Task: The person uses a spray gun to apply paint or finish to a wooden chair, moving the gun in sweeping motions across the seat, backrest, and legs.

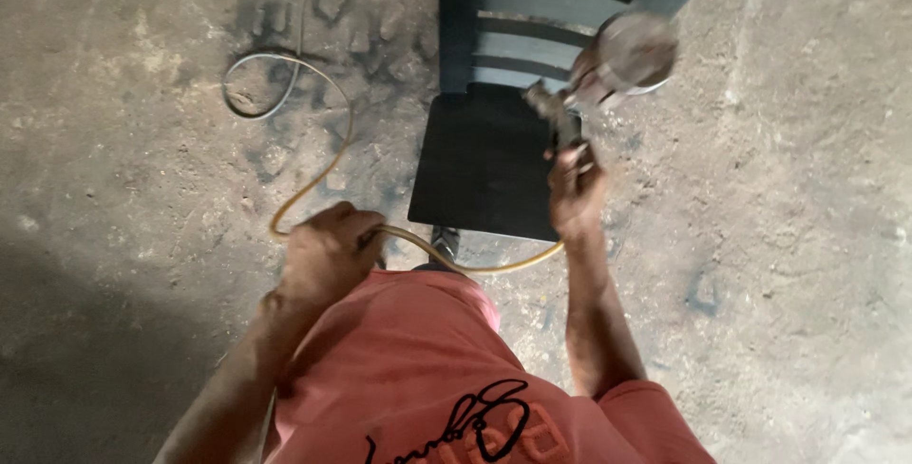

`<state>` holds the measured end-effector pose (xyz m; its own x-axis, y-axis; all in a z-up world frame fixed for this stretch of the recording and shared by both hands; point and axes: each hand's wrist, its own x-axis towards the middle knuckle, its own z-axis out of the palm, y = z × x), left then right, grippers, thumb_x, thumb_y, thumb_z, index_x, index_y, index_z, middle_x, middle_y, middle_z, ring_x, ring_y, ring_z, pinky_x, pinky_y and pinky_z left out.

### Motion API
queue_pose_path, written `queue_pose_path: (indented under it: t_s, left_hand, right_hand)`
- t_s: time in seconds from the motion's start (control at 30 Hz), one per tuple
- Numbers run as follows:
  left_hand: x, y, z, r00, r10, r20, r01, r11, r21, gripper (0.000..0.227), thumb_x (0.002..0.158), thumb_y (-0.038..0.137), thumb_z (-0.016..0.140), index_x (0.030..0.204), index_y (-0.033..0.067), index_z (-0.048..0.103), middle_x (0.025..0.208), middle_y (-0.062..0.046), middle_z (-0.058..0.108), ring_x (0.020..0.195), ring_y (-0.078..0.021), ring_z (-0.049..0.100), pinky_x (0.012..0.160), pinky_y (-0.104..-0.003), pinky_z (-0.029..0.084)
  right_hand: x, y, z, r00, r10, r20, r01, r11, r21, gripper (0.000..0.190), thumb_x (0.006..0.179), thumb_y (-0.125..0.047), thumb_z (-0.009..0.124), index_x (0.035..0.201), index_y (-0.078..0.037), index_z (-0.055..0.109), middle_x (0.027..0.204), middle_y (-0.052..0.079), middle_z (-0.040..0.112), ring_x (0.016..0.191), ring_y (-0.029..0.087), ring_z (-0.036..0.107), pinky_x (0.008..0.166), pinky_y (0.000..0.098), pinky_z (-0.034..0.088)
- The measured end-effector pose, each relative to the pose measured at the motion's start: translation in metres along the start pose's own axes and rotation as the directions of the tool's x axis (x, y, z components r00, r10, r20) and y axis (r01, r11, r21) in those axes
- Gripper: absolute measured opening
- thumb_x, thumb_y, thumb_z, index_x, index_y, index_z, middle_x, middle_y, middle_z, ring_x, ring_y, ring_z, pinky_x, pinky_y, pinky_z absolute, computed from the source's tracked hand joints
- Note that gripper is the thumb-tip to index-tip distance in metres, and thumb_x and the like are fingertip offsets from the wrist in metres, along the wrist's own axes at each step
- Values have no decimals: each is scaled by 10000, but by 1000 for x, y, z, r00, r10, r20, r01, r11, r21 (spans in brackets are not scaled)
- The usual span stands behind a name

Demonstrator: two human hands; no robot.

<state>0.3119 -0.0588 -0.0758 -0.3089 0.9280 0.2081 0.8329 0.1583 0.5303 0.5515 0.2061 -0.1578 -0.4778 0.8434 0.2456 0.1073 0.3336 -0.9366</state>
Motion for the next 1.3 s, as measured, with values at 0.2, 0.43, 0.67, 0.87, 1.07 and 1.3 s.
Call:
queue_pose_path:
  t_s: [0.2,0.43,0.67,0.87,1.07,1.3]
  left_hand:
    - [7,-4,-32,998,-65,17,65,998,-10,133,879,169,811,970,75,787,793,-84,748,574,-159,674,471,-299,533]
    - [-2,-3,-70,980,-187,-66,183,981,-70,161,901,80,788,1051,26,763,837,-131,716,626,-162,673,486,-276,517]
    - [5,-16,-61,999,-3,-46,2,1000,-11,121,957,80,768,1049,1,757,861,-149,737,636,-144,691,479,-235,502]
    - [9,-9,-36,1000,-24,-4,23,999,-41,158,886,113,785,1021,33,769,855,-126,745,620,-135,683,453,-242,538]
    - [11,-7,-10,999,30,26,-31,998,53,148,834,173,838,948,99,780,742,-56,699,544,-176,634,468,-329,482]
    - [10,-17,-6,998,46,41,-48,998,40,155,832,142,800,976,99,760,746,-67,673,584,-228,646,504,-362,506]
  right_hand:
    - [49,-38,-24,971,231,-65,-205,940,273,674,1084,-670,405,974,-36,607,678,22,563,467,94,441,402,265,318]
    - [91,-13,-7,938,346,-29,-279,801,530,668,1030,-690,360,942,-77,610,702,28,606,454,100,477,383,287,417]
    - [75,8,-7,922,386,15,-340,793,506,679,1028,-712,311,927,-103,594,701,7,602,440,71,462,360,263,392]
    - [40,14,-6,970,221,-101,-187,944,273,617,1050,-636,397,887,-79,607,720,40,680,370,48,438,289,239,321]
    - [1,31,36,926,369,-77,-354,922,158,515,1029,-550,448,1211,-88,585,830,31,680,450,28,456,333,222,347]
    - [-6,47,53,944,272,-185,-278,960,-10,423,1093,-427,526,1032,-10,556,710,-17,524,600,50,448,515,245,359]
